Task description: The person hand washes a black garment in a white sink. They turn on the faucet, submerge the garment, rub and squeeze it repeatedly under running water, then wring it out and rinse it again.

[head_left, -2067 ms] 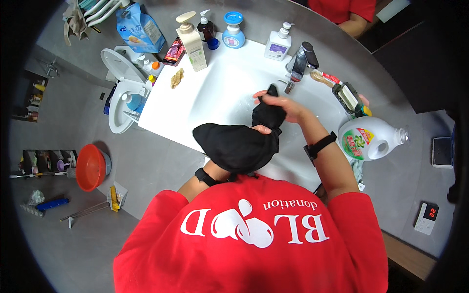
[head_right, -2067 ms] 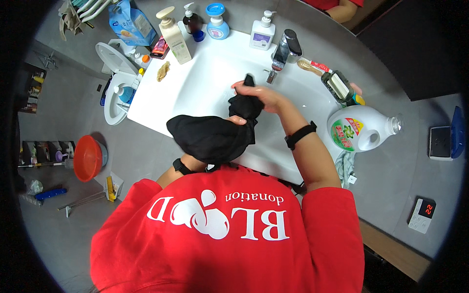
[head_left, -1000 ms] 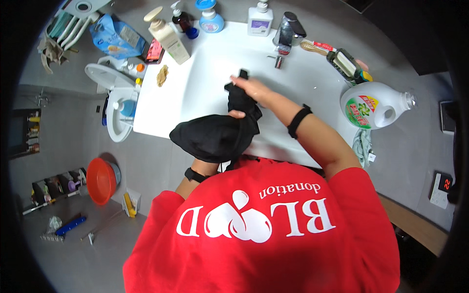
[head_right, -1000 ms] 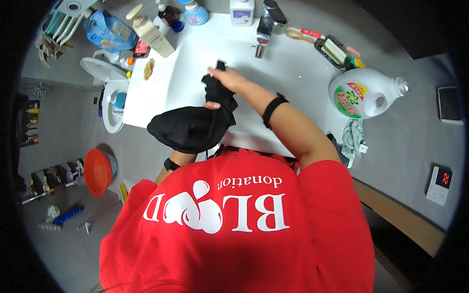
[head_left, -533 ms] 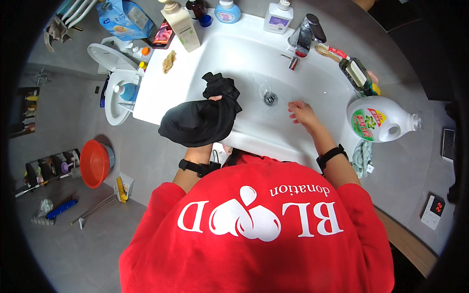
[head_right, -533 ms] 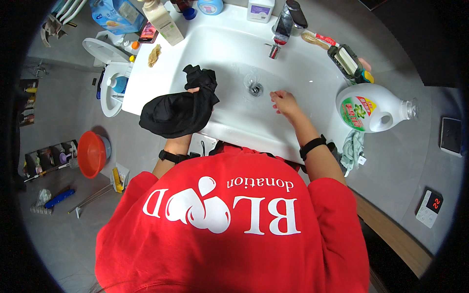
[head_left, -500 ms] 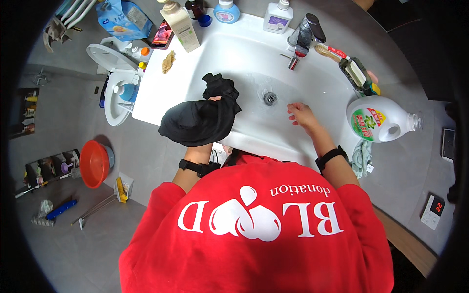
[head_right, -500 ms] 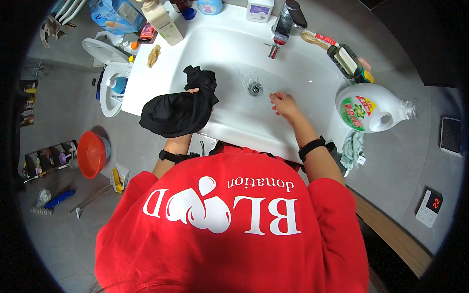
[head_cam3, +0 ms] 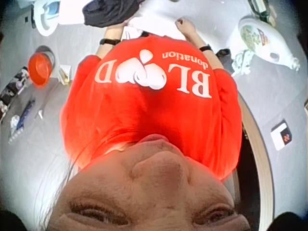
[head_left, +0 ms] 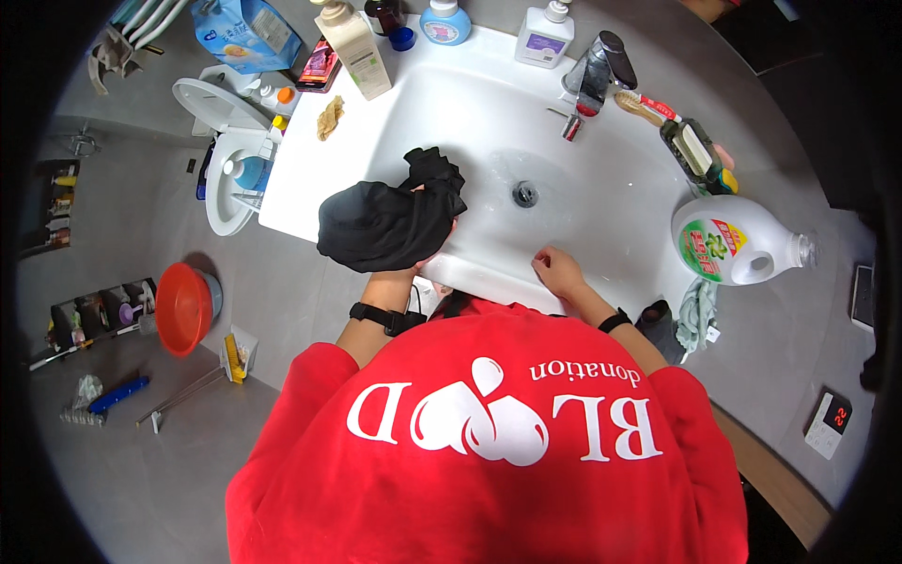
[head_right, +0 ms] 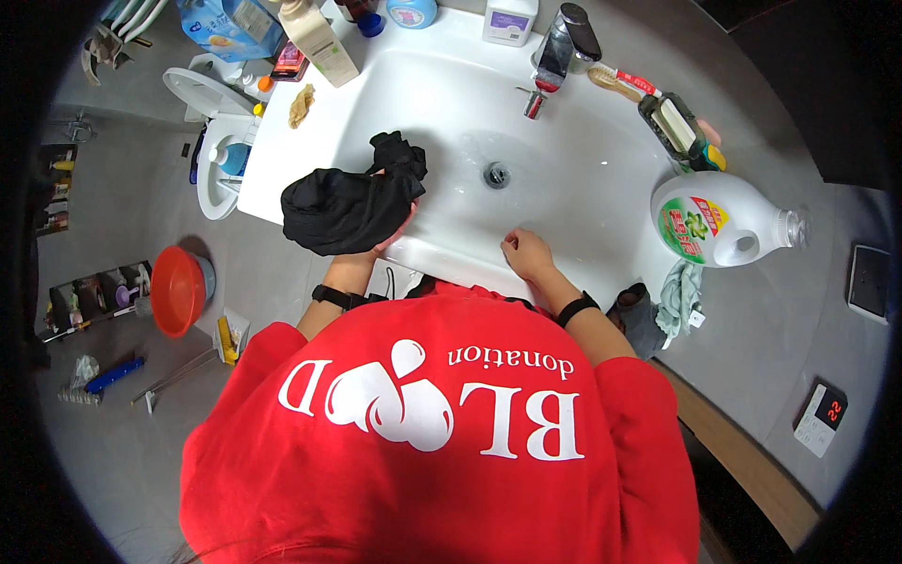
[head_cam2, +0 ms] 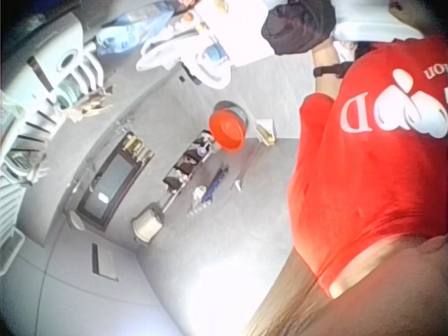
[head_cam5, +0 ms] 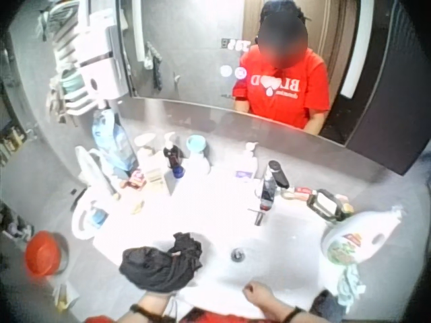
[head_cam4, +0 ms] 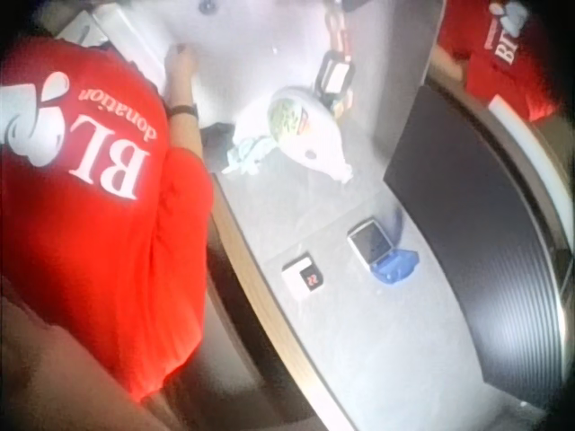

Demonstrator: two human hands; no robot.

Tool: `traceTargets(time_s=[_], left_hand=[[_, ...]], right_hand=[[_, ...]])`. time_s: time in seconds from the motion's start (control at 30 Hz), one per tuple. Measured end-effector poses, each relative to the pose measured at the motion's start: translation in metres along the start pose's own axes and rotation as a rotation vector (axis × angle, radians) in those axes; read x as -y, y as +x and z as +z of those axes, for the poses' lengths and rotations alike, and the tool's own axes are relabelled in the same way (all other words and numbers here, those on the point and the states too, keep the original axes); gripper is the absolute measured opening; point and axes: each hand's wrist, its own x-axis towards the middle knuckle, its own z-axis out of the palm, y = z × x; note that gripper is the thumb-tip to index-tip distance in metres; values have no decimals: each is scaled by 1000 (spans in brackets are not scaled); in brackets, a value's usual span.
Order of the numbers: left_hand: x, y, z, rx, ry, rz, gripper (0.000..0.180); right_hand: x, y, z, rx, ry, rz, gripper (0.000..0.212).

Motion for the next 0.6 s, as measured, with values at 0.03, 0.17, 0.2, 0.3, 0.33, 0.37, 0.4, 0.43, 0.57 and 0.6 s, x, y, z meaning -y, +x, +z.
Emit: traceTargets(time_s=[0.03,0.17,0.2,0.3,0.33,0.37,0.4,0.43,0.57,0.6], left_hand=[[0,1,0,8,-9,-10,29],[0,6,-6,-29,-123,-118,32],[-1,7,-9,-56,-172,-159,33],[-2,9,-15,-92,-173,-146,34],[-2,10,-16,-40,-188,-158,35],[-3,10,-17,-21,-195,-171,36],[-3,11,-18,-35,-205,-185,36],[-3,12,-19,3,-209,-209,37],[-4,14,-20,17,-209,-251,39],[-3,15,-21,-9,-201,-236,39]], right_hand=[[-2,-2,3,-59,39,-15,34],[-7,-3,5,-75,118,47,34],[-8,-2,4,-80,124,64,35],[-10,0,4,-54,161,49,35],[-11,0,4,-71,165,46,35],[-12,0,5,-71,176,50,35],[-13,1,6,-69,191,63,35],[-14,1,7,-69,207,67,35],[-18,3,7,-64,247,55,34],[-18,4,4,-48,248,40,34]])
